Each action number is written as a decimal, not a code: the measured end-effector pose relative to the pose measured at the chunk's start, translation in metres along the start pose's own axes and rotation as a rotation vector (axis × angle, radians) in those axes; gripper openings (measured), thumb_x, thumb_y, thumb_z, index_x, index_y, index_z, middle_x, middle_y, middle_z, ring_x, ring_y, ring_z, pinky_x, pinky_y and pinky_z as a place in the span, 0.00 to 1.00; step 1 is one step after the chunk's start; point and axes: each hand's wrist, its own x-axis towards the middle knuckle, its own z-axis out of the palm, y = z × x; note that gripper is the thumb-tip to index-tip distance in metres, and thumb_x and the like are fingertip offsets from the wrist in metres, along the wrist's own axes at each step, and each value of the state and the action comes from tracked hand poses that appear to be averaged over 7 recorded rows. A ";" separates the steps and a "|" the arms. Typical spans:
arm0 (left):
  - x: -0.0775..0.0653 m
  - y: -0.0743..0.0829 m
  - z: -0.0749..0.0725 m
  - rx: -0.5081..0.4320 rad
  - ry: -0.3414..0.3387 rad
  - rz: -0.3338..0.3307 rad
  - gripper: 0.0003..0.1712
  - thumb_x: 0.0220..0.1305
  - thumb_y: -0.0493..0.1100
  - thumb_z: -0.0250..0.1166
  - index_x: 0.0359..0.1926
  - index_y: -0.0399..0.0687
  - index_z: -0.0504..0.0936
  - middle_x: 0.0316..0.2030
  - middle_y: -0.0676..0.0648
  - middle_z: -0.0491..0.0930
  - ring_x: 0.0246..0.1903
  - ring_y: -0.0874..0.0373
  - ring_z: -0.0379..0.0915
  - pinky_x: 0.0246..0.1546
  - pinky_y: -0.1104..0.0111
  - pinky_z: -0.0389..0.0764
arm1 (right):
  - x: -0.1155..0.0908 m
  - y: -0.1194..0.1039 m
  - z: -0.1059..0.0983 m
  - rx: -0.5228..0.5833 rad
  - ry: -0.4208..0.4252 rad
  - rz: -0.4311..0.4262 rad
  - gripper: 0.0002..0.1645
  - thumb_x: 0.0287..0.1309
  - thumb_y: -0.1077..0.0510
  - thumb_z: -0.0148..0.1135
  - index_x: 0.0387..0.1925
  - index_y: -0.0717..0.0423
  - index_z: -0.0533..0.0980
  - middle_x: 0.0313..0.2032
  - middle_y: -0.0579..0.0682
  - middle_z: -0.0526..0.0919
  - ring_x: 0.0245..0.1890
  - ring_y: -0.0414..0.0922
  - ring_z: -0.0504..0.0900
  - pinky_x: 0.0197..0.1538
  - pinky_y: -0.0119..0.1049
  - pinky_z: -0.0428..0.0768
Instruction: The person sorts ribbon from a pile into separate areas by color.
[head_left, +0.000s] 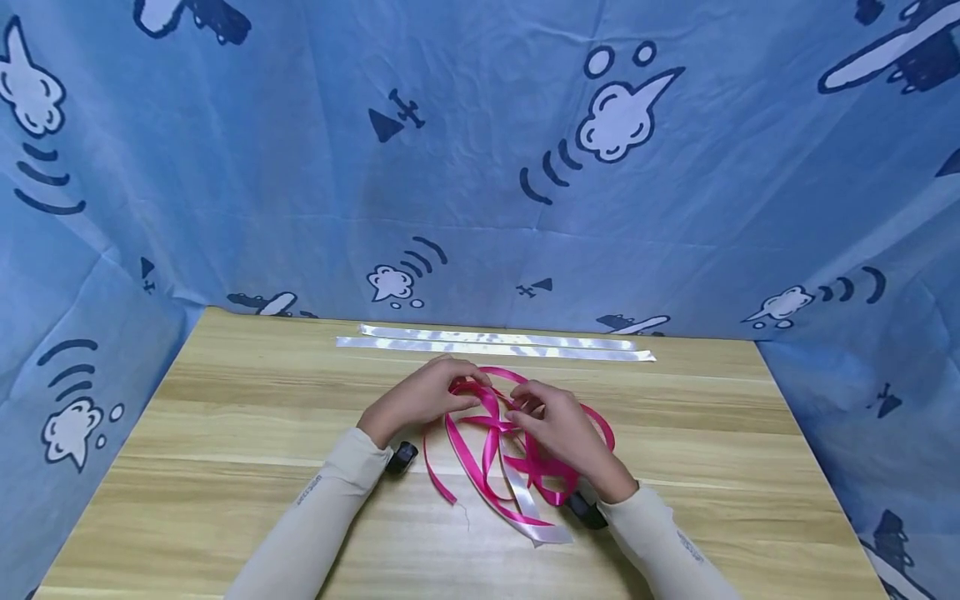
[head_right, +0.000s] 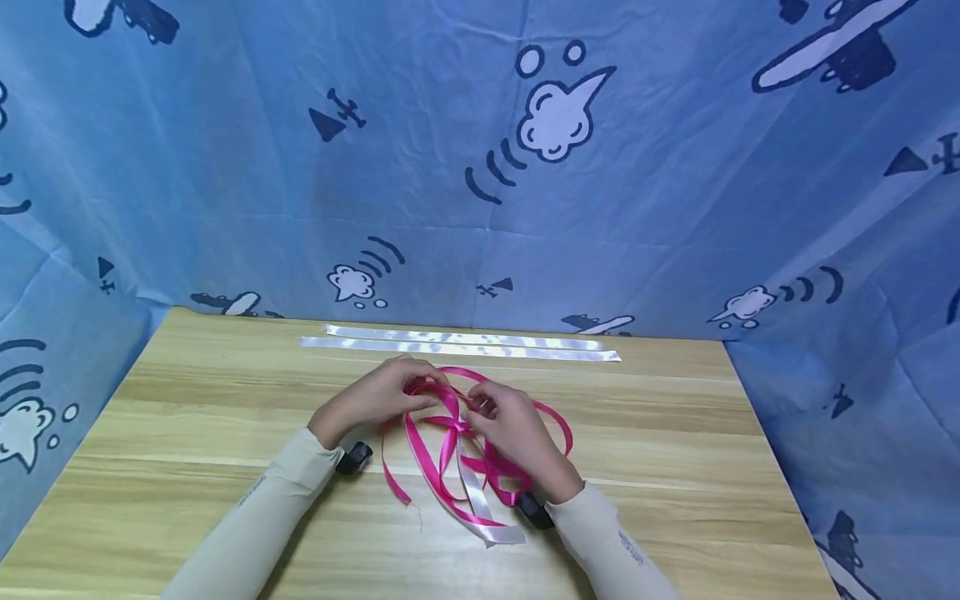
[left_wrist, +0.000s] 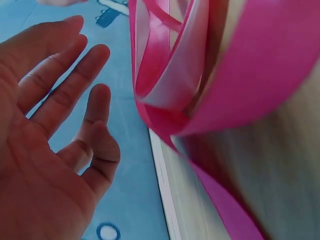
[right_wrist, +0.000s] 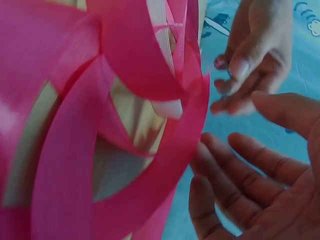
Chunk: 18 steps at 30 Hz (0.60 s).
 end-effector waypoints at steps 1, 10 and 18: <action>0.003 0.000 0.001 0.014 -0.006 0.000 0.17 0.67 0.39 0.73 0.57 0.47 0.87 0.49 0.47 0.88 0.50 0.51 0.79 0.56 0.58 0.82 | 0.002 -0.001 0.002 -0.006 0.001 0.012 0.17 0.59 0.60 0.77 0.48 0.60 0.84 0.37 0.49 0.88 0.36 0.42 0.85 0.42 0.37 0.87; 0.018 -0.002 0.014 0.067 -0.071 0.006 0.17 0.67 0.38 0.73 0.56 0.47 0.88 0.50 0.49 0.88 0.48 0.56 0.78 0.55 0.64 0.80 | 0.011 -0.004 0.021 -0.131 0.027 0.027 0.09 0.57 0.63 0.77 0.38 0.58 0.83 0.29 0.48 0.85 0.27 0.40 0.77 0.32 0.32 0.78; 0.023 -0.001 0.020 0.100 -0.047 0.010 0.15 0.69 0.37 0.70 0.56 0.48 0.88 0.50 0.50 0.87 0.49 0.55 0.73 0.55 0.64 0.76 | 0.015 -0.004 0.030 -0.252 0.026 0.072 0.10 0.56 0.61 0.76 0.30 0.56 0.79 0.21 0.46 0.74 0.22 0.42 0.69 0.26 0.33 0.68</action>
